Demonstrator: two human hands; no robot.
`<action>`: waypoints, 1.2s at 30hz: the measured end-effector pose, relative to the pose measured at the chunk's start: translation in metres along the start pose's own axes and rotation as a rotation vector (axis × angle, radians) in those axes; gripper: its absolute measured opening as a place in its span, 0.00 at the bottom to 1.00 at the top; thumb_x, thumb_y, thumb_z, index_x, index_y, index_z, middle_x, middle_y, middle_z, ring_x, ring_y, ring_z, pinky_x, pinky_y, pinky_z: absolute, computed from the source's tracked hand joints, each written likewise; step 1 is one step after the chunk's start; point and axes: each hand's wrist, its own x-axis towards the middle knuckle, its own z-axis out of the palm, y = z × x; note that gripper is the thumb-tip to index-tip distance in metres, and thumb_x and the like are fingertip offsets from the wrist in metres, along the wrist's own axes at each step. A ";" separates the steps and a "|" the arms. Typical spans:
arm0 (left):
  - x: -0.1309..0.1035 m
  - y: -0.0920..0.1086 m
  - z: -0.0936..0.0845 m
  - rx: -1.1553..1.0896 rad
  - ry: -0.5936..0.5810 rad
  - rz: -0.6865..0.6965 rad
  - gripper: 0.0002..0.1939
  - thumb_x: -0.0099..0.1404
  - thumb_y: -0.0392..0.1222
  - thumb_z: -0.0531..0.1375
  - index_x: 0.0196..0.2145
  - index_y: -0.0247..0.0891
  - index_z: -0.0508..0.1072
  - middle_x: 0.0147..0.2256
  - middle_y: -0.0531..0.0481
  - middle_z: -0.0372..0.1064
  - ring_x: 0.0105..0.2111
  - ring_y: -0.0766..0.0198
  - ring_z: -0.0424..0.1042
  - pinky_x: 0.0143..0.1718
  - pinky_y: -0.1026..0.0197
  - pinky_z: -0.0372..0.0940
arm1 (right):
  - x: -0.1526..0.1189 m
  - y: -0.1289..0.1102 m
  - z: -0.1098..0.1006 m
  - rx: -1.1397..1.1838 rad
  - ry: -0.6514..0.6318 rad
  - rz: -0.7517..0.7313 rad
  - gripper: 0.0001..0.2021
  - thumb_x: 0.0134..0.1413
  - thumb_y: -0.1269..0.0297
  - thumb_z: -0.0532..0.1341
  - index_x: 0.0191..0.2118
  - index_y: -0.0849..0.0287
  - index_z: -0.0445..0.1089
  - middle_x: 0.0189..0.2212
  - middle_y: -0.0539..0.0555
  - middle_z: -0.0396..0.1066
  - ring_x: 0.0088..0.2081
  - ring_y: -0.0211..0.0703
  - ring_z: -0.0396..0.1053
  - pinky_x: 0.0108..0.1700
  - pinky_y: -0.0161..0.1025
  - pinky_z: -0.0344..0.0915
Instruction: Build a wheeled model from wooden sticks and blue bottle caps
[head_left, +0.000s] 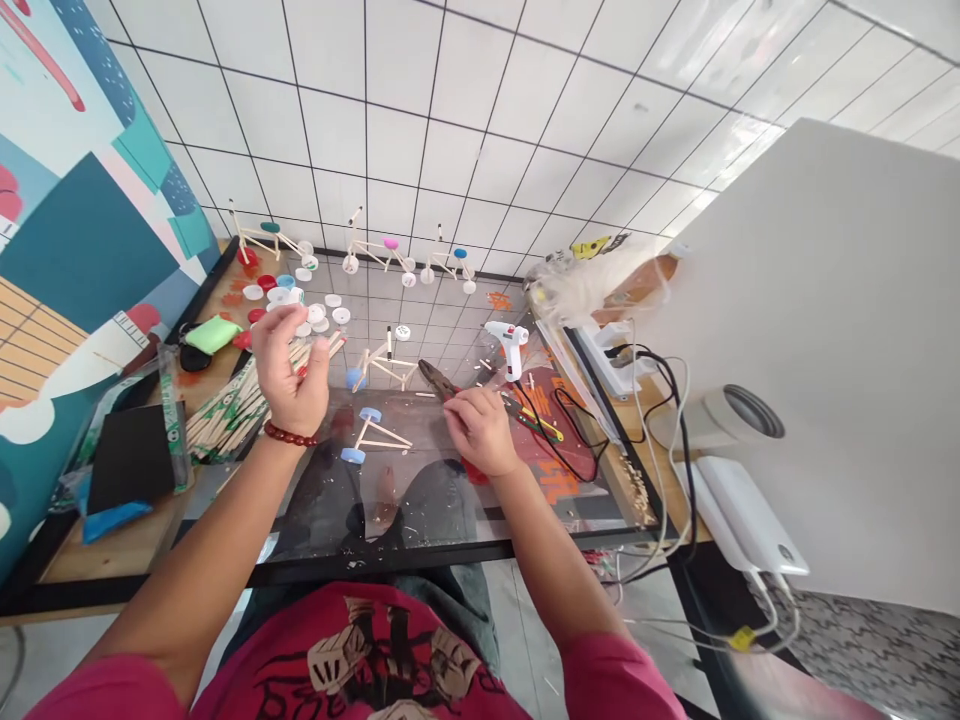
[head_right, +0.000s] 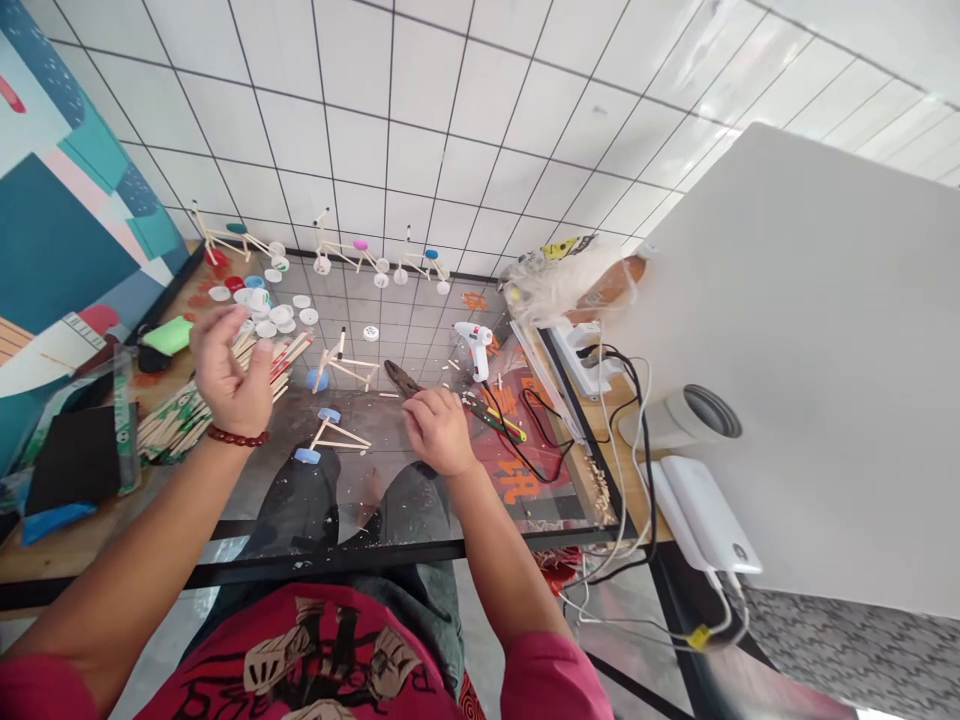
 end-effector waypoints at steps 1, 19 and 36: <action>0.001 0.002 -0.005 -0.012 0.024 -0.009 0.18 0.69 0.46 0.61 0.54 0.42 0.73 0.53 0.42 0.69 0.56 0.53 0.69 0.60 0.47 0.65 | 0.000 -0.003 0.002 0.031 -0.022 -0.054 0.07 0.65 0.68 0.58 0.41 0.57 0.74 0.38 0.56 0.75 0.42 0.47 0.67 0.44 0.45 0.60; -0.021 0.037 -0.028 -0.122 -0.284 -0.015 0.08 0.69 0.41 0.60 0.40 0.39 0.79 0.38 0.48 0.80 0.39 0.61 0.78 0.42 0.59 0.73 | 0.009 -0.067 0.027 0.158 -0.224 0.037 0.20 0.50 0.54 0.72 0.46 0.59 0.76 0.42 0.58 0.73 0.48 0.52 0.69 0.53 0.48 0.65; -0.030 0.045 -0.024 -0.314 -0.814 -0.331 0.16 0.65 0.50 0.62 0.44 0.40 0.80 0.43 0.44 0.81 0.41 0.55 0.80 0.39 0.56 0.76 | 0.010 -0.051 0.007 0.906 -0.227 0.218 0.13 0.52 0.56 0.68 0.39 0.60 0.77 0.32 0.53 0.77 0.33 0.41 0.70 0.40 0.39 0.67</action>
